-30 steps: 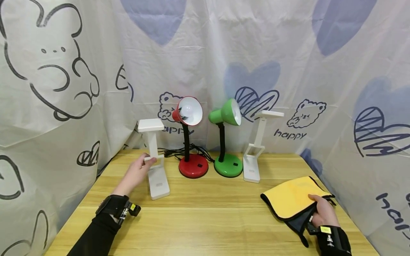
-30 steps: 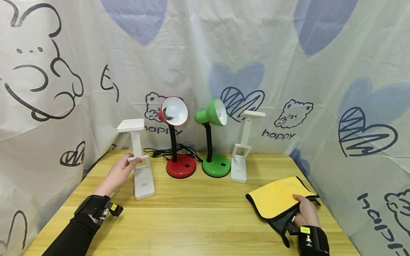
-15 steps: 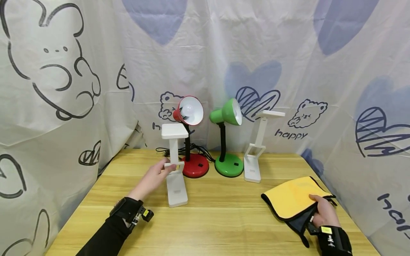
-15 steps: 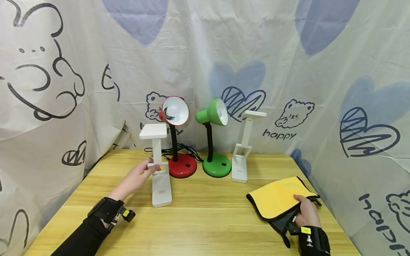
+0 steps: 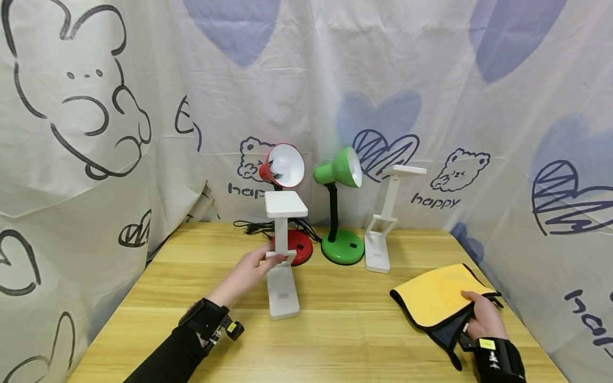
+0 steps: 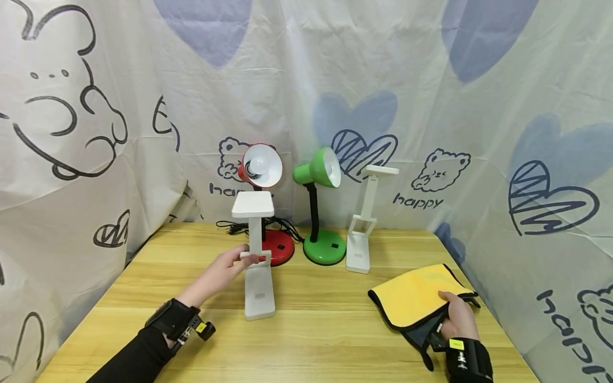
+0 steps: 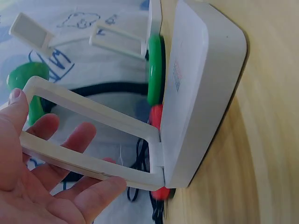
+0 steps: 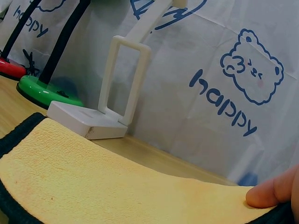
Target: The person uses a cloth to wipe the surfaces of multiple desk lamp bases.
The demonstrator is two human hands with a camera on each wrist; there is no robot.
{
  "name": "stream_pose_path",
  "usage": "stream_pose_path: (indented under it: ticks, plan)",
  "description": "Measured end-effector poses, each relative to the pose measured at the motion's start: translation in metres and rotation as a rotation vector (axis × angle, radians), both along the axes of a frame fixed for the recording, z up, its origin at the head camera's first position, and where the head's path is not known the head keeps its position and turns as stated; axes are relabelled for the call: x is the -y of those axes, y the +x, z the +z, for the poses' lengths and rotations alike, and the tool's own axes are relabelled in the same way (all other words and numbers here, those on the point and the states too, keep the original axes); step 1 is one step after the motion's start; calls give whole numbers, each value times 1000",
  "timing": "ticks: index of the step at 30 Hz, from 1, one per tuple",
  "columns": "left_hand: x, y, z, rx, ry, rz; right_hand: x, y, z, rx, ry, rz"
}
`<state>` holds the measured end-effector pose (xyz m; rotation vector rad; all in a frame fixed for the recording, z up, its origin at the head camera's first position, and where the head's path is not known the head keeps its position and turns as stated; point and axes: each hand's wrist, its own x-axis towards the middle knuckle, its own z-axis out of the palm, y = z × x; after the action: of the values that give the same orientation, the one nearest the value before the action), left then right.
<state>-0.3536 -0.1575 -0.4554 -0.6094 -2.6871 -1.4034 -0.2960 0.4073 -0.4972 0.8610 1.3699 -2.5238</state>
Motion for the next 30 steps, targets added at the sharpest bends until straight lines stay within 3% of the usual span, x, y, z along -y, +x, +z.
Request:
stream_pose_path:
  ticks: [8,15,23,30]
  plan:
    - [-38,-1,0,11,4,-125,1,0,0,12,44,-14]
    - [-68,-6,4,49,18,-222,3,-1,1,3,94,24]
    - [-89,-13,2,143,64,-219,4,3,1,-22,79,18]
    - [-98,-13,5,150,153,-265,5,5,1,-51,-48,78]
